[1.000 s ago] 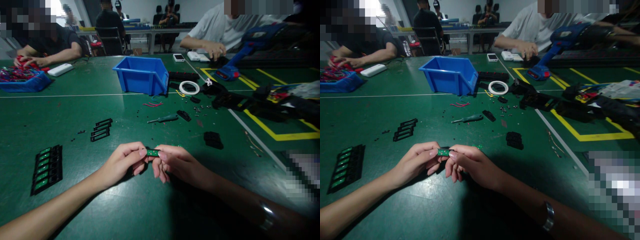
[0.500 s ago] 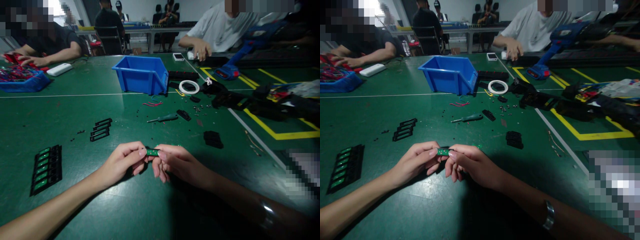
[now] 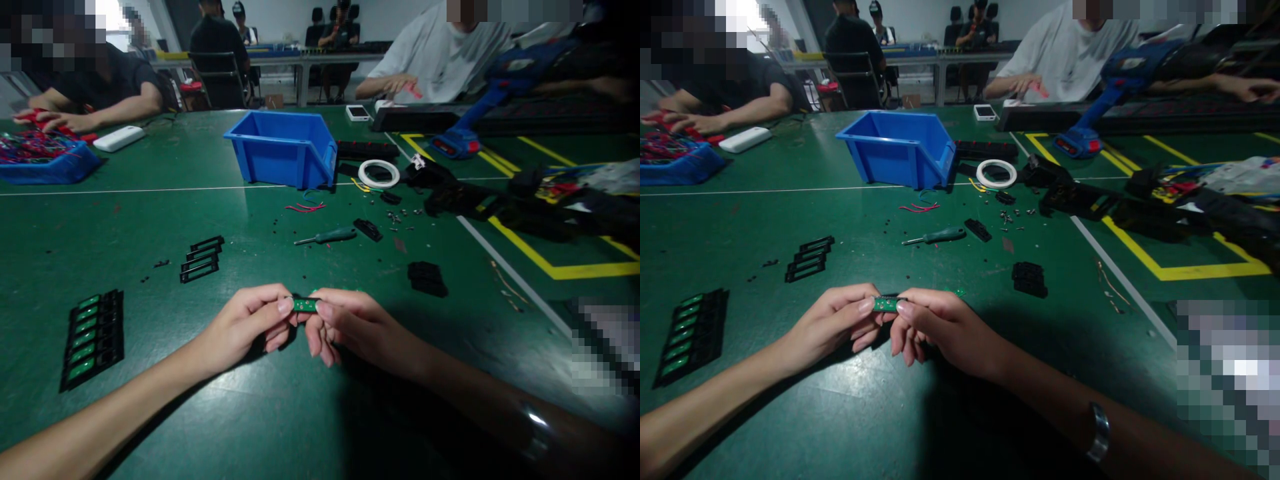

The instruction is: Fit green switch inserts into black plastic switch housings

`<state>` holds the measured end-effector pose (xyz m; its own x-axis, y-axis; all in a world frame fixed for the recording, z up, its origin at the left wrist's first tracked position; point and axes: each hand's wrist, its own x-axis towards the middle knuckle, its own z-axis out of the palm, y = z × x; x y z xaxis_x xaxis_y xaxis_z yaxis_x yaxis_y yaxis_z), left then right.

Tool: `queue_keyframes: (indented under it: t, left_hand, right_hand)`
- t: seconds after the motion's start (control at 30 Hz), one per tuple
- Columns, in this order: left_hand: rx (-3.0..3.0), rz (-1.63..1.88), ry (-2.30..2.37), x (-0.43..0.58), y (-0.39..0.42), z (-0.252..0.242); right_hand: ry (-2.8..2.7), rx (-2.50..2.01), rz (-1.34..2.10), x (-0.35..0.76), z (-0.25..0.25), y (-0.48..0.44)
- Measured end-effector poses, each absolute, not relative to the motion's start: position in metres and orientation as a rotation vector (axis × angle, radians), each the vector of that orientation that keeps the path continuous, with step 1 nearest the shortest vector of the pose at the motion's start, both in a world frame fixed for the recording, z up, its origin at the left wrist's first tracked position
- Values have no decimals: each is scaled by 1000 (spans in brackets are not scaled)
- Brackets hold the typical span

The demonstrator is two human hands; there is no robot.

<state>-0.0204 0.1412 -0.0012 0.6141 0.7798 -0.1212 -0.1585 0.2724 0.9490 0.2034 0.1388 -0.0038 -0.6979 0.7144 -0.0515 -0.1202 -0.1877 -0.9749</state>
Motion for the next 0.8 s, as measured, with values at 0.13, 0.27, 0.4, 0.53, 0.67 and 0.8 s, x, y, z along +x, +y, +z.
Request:
queue_keyframes:
  t: [0.13,0.27,0.4,0.53,0.67,0.8]
  left_hand:
    - [1116,700,659,-20,142,-1]
    - [1126,702,671,-21,141,-2]
    - [1126,699,672,-21,141,-3]
    - [1121,693,668,-21,142,-2]
    - [1136,675,678,-23,142,0]
    - [1099,652,664,-24,142,0]
  right_hand:
    - [-1518,-705,1934,203,-2,139]
    - [-1500,-698,1942,202,-2,139]
    - [-1502,-700,1953,202,-3,138]
    - [-1522,-704,1951,203,-2,138]
    - [-1527,-711,1946,203,-1,138]
    - [-1524,-696,1955,203,0,138]
